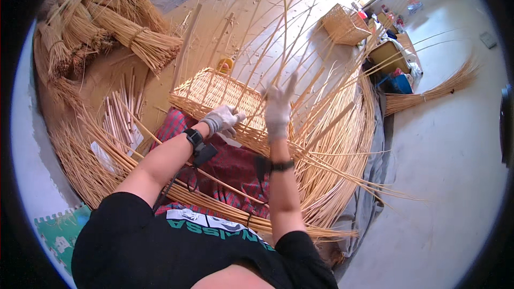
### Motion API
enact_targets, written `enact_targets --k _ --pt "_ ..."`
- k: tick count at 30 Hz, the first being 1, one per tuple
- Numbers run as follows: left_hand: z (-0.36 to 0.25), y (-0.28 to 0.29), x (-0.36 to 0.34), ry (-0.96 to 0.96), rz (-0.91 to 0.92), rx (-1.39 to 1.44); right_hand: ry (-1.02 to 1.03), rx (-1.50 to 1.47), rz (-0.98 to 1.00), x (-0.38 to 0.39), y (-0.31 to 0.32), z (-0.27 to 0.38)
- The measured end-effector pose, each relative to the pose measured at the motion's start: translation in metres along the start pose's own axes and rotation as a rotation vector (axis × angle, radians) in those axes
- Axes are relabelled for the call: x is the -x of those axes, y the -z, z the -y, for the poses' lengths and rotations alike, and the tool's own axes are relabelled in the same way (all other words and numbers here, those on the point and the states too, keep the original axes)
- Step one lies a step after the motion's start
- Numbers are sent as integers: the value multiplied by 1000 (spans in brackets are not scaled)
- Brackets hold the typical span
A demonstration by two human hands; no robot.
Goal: The recorder is weaving a wicker basket using long wooden or reed strips, measuring its dimensions with a tape measure.
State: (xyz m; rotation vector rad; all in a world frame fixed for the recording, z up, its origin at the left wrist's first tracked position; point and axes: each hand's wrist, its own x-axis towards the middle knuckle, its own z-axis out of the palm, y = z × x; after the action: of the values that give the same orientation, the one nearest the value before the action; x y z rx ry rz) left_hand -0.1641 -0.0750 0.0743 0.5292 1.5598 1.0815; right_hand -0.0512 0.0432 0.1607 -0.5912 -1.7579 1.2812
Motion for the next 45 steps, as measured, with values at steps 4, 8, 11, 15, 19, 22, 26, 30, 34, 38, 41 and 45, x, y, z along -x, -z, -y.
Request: enact_targets --k 4,8,11,15,19,22,26,30,34,38,41,45 --pt "-2 1 -7 -179 -64 -401 -2 -140 -241 87 46 -45" --pt "-26 -12 -6 -356 -492 -703 -96 -251 -340 114 40 -45" --pt "-43 -22 4 -137 -503 -700 144 -66 -127 114 28 -27" --pt "-46 -28 18 -272 -621 -460 -252 -388 -422 111 74 -29" --pt "-35 -56 0 -676 -546 -431 -329 -268 -678 127 146 -51" --pt "-23 -86 -13 -375 60 -600 -491 -257 -534 117 154 -47" --pt "-12 -104 -10 -342 -173 -647 -162 58 -268 26 112 -20" --pt "-15 -103 -11 -24 -90 -264 154 531 -39 -26 98 -7" --pt "-16 -103 -19 -34 -56 -278 -84 -271 -246 59 145 -17" --pt "-16 -108 -8 -182 -91 -457 1 -83 -262 125 178 -36" --pt "-22 -119 4 -484 -513 -535 -261 -148 -550 132 209 -32" --pt "-29 -160 -2 -746 -361 -237 -339 -96 -763 135 244 -18"
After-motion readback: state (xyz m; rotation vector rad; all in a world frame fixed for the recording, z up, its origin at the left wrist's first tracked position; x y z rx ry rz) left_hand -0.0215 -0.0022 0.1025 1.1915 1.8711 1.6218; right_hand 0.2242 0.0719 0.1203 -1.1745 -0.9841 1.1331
